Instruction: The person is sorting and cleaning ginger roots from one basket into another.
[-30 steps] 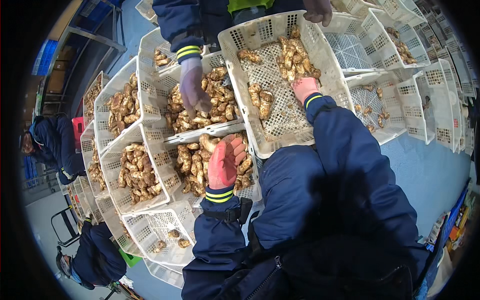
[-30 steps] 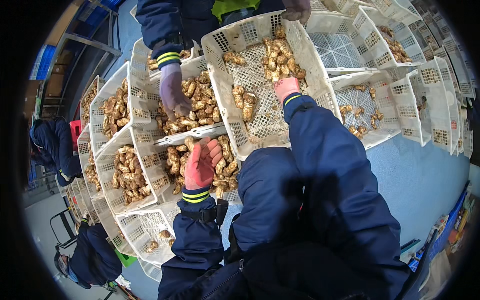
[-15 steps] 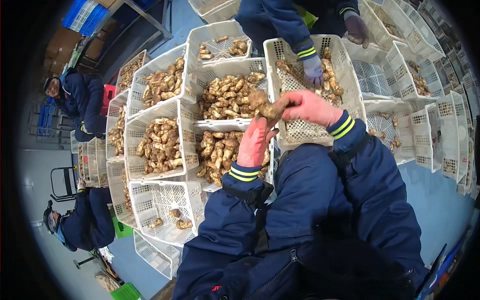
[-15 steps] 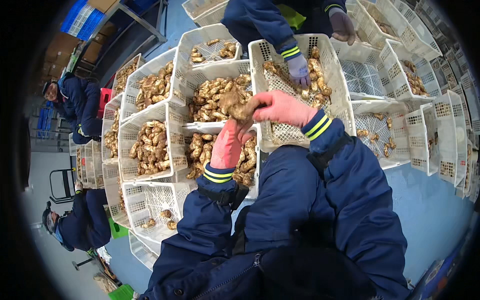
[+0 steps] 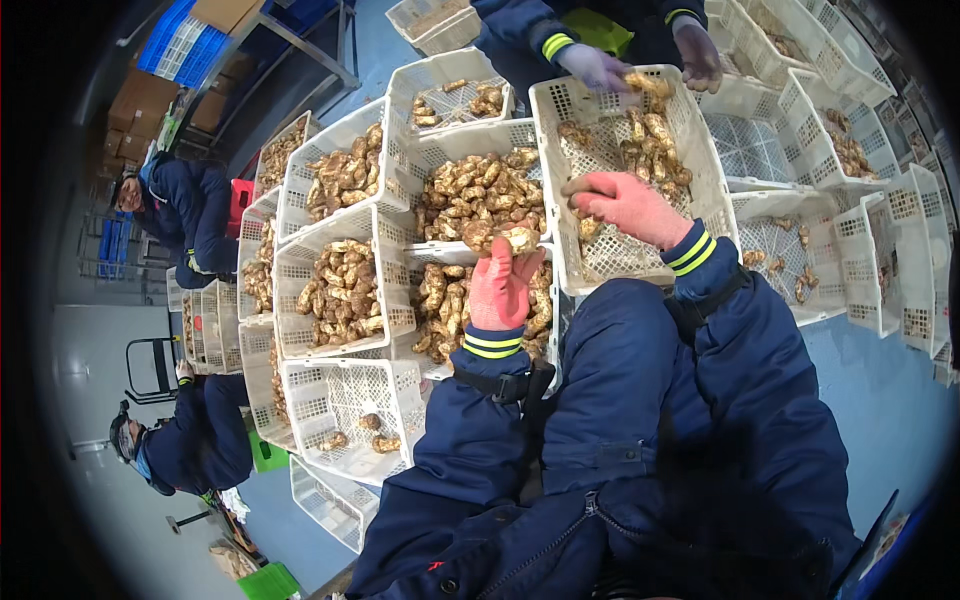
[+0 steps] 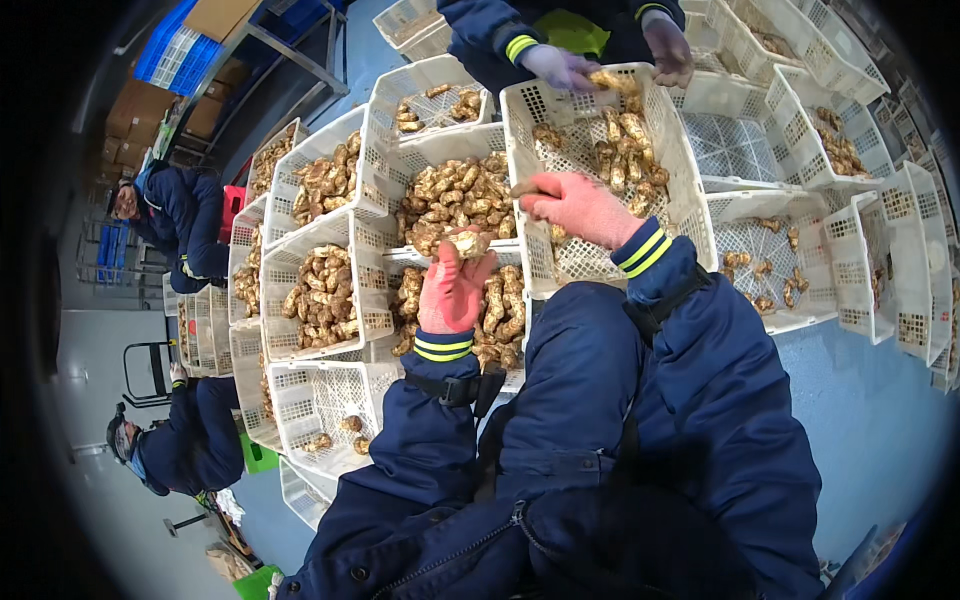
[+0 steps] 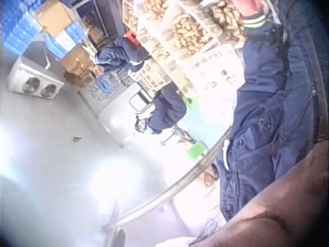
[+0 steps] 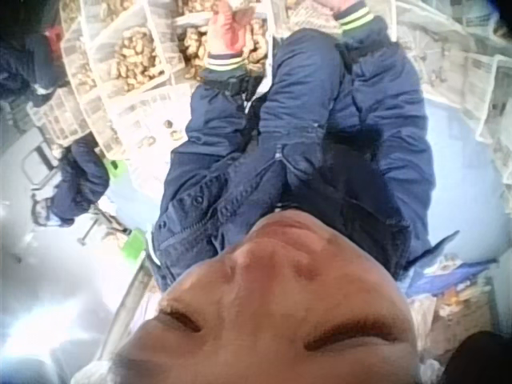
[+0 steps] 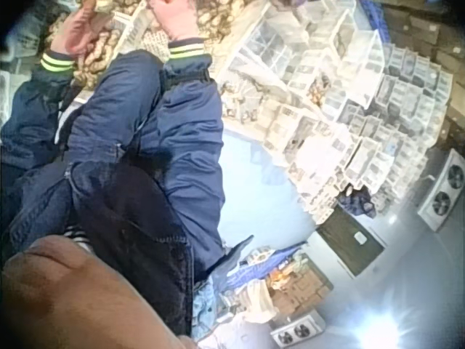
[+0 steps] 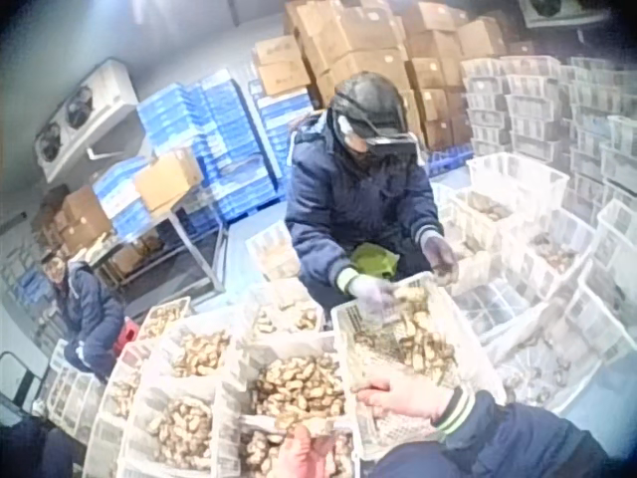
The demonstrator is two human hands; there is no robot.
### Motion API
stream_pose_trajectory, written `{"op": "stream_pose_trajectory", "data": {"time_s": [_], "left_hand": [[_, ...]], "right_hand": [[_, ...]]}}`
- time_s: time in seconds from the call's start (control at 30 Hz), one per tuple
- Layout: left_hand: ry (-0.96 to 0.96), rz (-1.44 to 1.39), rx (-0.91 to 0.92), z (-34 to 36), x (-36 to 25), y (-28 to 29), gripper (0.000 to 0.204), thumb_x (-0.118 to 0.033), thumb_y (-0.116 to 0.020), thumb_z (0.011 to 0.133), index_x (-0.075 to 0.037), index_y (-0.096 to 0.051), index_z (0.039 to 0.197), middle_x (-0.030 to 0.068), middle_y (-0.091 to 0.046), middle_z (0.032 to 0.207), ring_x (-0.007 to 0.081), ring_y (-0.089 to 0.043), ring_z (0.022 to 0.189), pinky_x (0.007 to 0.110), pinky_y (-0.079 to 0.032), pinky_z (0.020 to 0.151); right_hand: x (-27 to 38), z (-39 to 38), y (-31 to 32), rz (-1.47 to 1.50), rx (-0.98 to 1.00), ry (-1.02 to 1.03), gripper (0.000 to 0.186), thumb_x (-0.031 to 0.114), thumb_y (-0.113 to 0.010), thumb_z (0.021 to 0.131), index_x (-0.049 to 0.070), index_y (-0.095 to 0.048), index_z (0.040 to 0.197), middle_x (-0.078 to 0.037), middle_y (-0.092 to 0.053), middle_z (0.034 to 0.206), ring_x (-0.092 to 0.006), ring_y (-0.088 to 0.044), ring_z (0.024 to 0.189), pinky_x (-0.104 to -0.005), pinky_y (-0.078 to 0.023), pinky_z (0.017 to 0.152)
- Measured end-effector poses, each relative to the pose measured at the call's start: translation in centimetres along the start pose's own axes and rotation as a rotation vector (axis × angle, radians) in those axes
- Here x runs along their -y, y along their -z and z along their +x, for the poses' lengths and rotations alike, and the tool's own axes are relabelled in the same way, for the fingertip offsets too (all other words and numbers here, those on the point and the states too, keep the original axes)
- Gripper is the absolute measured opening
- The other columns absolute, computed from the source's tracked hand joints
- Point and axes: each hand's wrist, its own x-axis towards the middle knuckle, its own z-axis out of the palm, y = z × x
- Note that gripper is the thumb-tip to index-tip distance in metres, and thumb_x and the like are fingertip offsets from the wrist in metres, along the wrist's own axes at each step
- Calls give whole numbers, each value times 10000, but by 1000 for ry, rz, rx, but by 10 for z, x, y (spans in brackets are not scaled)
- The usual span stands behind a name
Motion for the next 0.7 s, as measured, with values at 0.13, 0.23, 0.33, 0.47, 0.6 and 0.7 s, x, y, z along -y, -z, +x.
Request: {"op": "stream_pose_trajectory", "data": {"time_s": [0.13, 0.23, 0.33, 0.47, 0.6, 0.7], "left_hand": [[36, 12, -65, 3, 3, 7, 277, -184, -605, 919, -40, -560, 1152, 89, -619, 1148, 260, -605, 1037, 470, -478, 920], [51, 69, -24, 4, 6, 6, 289, -217, -609, 920, -51, -556, 1151, 75, -629, 1095, 238, -619, 990, 441, -499, 885], [183, 69, -63, 5, 7, 9, 296, -264, -602, 926, -70, -559, 1146, 66, -631, 1079, 215, -626, 960, 384, -506, 832], [247, 5, -128, -1, 14, 30, 292, -279, -595, 929, -65, -559, 1125, 71, -625, 1095, 226, -615, 990, 413, -495, 879], [321, 20, -206, -7, 23, 75, 287, -288, -588, 932, -44, -557, 1080, 66, -612, 936, 221, -610, 887, 423, -502, 867], [368, 234, -172, -16, 25, 117, 336, -291, -616, 910, -69, -527, 1145, 95, -594, 977, 219, -583, 897, 402, -485, 889]], "right_hand": [[-3, -4, -15, -150, 290, 125, 430, 396, -591, 874, 93, -598, 1179, -102, -664, 934, -198, -627, 864, -320, -479, 784], [-3, -4, -18, -255, 341, -6, 510, 478, -585, 860, 89, -579, 1189, -143, -659, 957, -269, -624, 894, -362, -471, 810], [-10, 1, -17, -322, 289, 67, 469, 452, -576, 866, 103, -593, 1179, -144, -664, 968, -285, -629, 903, -370, -478, 819], [-38, 15, 3, -247, 113, -49, 389, 376, -559, 870, 111, -618, 1148, -134, -661, 1011, -275, -627, 926, -353, -475, 841], [-89, 24, 42, -422, -28, -176, 395, 393, -540, 848, 116, -645, 1109, -144, -658, 1037, -289, -625, 955, -367, -473, 858], [-139, 30, 70, -449, -213, -457, 434, 406, -521, 833, 134, -631, 1153, -150, -637, 1134, -313, -592, 1067, -382, -447, 924]]}}
